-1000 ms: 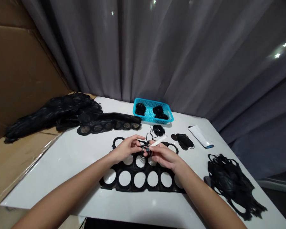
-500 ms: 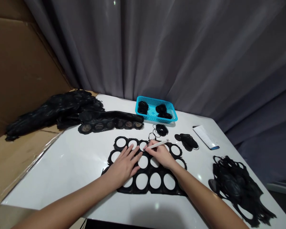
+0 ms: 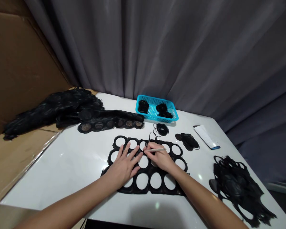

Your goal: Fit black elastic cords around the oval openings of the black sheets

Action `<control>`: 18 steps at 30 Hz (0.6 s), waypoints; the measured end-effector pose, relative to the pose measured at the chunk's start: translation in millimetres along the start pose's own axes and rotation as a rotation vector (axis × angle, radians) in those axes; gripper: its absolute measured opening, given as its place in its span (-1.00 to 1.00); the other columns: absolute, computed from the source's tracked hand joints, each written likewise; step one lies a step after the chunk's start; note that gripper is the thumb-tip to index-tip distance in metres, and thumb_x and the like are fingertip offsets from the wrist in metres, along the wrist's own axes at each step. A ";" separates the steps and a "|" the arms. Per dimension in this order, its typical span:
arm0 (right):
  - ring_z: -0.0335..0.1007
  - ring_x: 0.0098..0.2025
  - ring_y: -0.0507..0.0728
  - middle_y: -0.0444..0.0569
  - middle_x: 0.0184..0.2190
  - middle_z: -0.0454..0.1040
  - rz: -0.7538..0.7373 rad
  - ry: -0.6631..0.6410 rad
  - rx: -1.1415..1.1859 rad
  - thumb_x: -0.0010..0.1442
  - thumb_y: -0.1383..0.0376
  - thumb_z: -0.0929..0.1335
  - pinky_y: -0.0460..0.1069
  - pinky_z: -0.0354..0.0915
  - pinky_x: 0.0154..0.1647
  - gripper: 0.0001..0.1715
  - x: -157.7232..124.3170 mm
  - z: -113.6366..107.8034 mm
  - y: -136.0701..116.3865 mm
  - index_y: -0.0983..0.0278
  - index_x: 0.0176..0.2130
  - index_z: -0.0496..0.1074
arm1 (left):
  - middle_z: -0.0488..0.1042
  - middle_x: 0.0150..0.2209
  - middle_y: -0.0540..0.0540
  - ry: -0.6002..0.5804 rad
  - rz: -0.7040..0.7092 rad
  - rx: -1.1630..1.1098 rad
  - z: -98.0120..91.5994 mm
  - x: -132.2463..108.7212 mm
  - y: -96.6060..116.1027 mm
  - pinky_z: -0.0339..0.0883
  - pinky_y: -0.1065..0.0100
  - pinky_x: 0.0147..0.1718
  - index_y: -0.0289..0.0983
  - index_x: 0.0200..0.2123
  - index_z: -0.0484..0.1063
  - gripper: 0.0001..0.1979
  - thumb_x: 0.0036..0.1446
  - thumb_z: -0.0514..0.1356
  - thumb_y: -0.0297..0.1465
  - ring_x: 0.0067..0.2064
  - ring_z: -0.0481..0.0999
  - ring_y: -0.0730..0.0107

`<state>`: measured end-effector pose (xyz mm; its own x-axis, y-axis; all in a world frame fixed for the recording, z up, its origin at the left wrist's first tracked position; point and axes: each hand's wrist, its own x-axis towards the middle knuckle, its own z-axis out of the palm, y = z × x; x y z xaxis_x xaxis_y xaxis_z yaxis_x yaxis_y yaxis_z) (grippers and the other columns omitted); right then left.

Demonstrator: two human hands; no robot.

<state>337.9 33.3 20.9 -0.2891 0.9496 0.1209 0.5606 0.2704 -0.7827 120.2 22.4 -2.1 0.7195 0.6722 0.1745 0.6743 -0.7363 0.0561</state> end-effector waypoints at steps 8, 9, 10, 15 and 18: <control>0.26 -0.23 0.23 0.03 -0.37 0.42 -0.068 0.218 -0.227 0.19 0.40 0.27 0.10 0.23 -0.14 -0.84 27.1 -27.5 11.2 0.19 -0.42 0.25 | 0.15 0.39 -0.08 0.004 -0.011 -0.022 0.0 -0.4 -2.5 0.01 -0.28 0.25 -0.10 0.31 0.25 -0.46 0.30 0.21 -0.25 0.39 0.00 -0.33; 0.24 -0.23 0.24 0.03 -0.40 0.39 0.000 0.321 -0.205 0.19 0.39 0.25 0.11 0.22 -0.14 -0.82 35.4 -39.3 15.3 0.18 -0.44 0.21 | 0.15 0.39 -0.07 0.009 -0.011 -0.026 -0.6 -0.7 -2.5 0.01 -0.28 0.25 -0.09 0.32 0.25 -0.46 0.30 0.20 -0.25 0.39 -0.01 -0.32; 0.24 -0.23 0.24 0.03 -0.40 0.37 0.045 0.392 -0.190 0.20 0.38 0.24 0.12 0.21 -0.14 -0.80 43.1 -50.7 19.6 0.18 -0.45 0.17 | 0.16 0.39 -0.08 0.015 -0.012 -0.030 -1.1 -1.0 -2.3 0.01 -0.28 0.25 -0.09 0.32 0.25 -0.46 0.30 0.20 -0.24 0.40 -0.02 -0.32; 0.26 -0.41 0.15 -0.09 -0.51 0.32 0.216 0.443 0.059 0.19 0.17 0.34 0.04 0.23 -0.34 -0.70 62.5 -68.2 32.0 0.17 -0.46 0.15 | 0.19 0.37 -0.10 0.021 -0.014 -0.050 -3.8 -1.0 -2.5 0.04 -0.28 0.24 -0.10 0.30 0.27 -0.44 0.27 0.25 -0.22 0.39 0.01 -0.33; 0.32 -0.50 0.09 -0.10 -0.52 0.40 0.275 0.304 0.267 0.12 0.08 0.41 -0.01 0.26 -0.49 -0.65 65.2 -44.6 26.4 0.20 -0.46 0.22 | 0.17 0.38 -0.19 0.048 -0.028 -0.070 -6.2 -3.2 -8.2 0.09 -0.23 0.25 -0.17 0.30 0.26 -0.42 0.27 0.24 -0.20 0.38 0.08 -0.27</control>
<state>368.5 109.4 35.3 0.1035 0.9942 0.0293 0.3546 -0.0094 -0.9350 111.4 25.8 3.0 0.6904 0.6897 0.2185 0.6798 -0.7218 0.1304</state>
